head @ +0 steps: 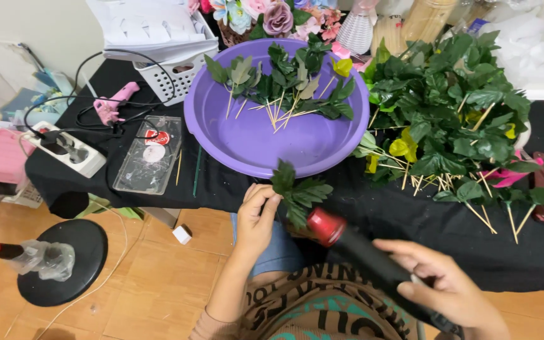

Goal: The person uses a heat gun to shape artificial leaves attached to wooden sticks. They pick up leaves from a purple basin, apply heat to the leaves, and place them back into the basin. The person also briefly unplugs and replugs the heat gun cord.

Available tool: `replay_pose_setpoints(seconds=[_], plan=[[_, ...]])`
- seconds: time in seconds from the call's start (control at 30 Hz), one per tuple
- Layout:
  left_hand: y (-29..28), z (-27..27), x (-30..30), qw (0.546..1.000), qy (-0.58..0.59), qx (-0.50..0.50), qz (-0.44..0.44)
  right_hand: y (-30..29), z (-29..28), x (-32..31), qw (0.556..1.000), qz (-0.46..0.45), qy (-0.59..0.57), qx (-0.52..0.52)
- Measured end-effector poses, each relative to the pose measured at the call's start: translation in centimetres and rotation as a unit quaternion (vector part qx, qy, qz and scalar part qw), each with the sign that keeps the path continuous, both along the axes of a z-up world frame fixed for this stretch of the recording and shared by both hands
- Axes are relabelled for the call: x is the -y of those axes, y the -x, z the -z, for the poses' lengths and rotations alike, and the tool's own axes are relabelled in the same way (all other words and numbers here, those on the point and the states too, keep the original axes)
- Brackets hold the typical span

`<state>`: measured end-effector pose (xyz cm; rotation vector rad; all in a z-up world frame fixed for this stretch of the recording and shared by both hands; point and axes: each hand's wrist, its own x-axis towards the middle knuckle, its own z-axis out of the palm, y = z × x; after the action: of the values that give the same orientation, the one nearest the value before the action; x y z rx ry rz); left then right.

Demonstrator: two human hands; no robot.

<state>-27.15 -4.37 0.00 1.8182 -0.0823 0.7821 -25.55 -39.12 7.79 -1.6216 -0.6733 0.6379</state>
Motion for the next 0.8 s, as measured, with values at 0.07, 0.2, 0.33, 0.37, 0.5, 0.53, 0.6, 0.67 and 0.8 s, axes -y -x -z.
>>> replay_pose_setpoints(seconds=[0.07, 0.2, 0.33, 0.37, 0.5, 0.53, 0.6, 0.67, 0.8], plan=[[0.1, -0.4, 0.1, 1.0, -0.005, 0.004, 0.0, -0.3, -0.4, -0.5, 1.0, 0.025, 0.013, 0.009], [0.0, 0.5, 0.7, 1.0, -0.011, 0.0, 0.027, -0.4, -2.2, -2.7, 0.997, -0.059, 0.038, 0.02], [0.1, -0.5, 0.1, 0.998, 0.029, 0.031, 0.039, -1.6, -2.6, -2.4, 0.992, -0.112, 0.029, 0.045], [0.2, -0.6, -0.3, 0.999, 0.042, 0.012, 0.031, -1.8, -2.9, -2.1, 0.993, -0.089, 0.027, 0.077], [0.2, -0.8, -0.6, 0.999, 0.033, 0.008, 0.019, -2.7, -4.2, -1.9, 0.997, -0.012, 0.051, 0.061], [0.3, -0.8, -0.4, 0.999, 0.033, 0.007, 0.019, -2.7, -4.7, -2.3, 0.997, -0.011, 0.05, 0.06], [0.1, -1.0, -0.1, 0.999, 0.01, 0.02, 0.04, -2.9, -5.8, -3.3, 0.992, -0.062, 0.072, 0.085], [-0.1, -1.0, -0.1, 0.999, 0.003, 0.014, 0.041, -3.9, -6.8, -3.6, 0.984, -0.077, 0.065, 0.146], [0.0, -0.7, -0.5, 0.999, 0.016, 0.017, 0.045, -5.5, -8.7, -3.6, 0.968, -0.08, 0.133, 0.2]])
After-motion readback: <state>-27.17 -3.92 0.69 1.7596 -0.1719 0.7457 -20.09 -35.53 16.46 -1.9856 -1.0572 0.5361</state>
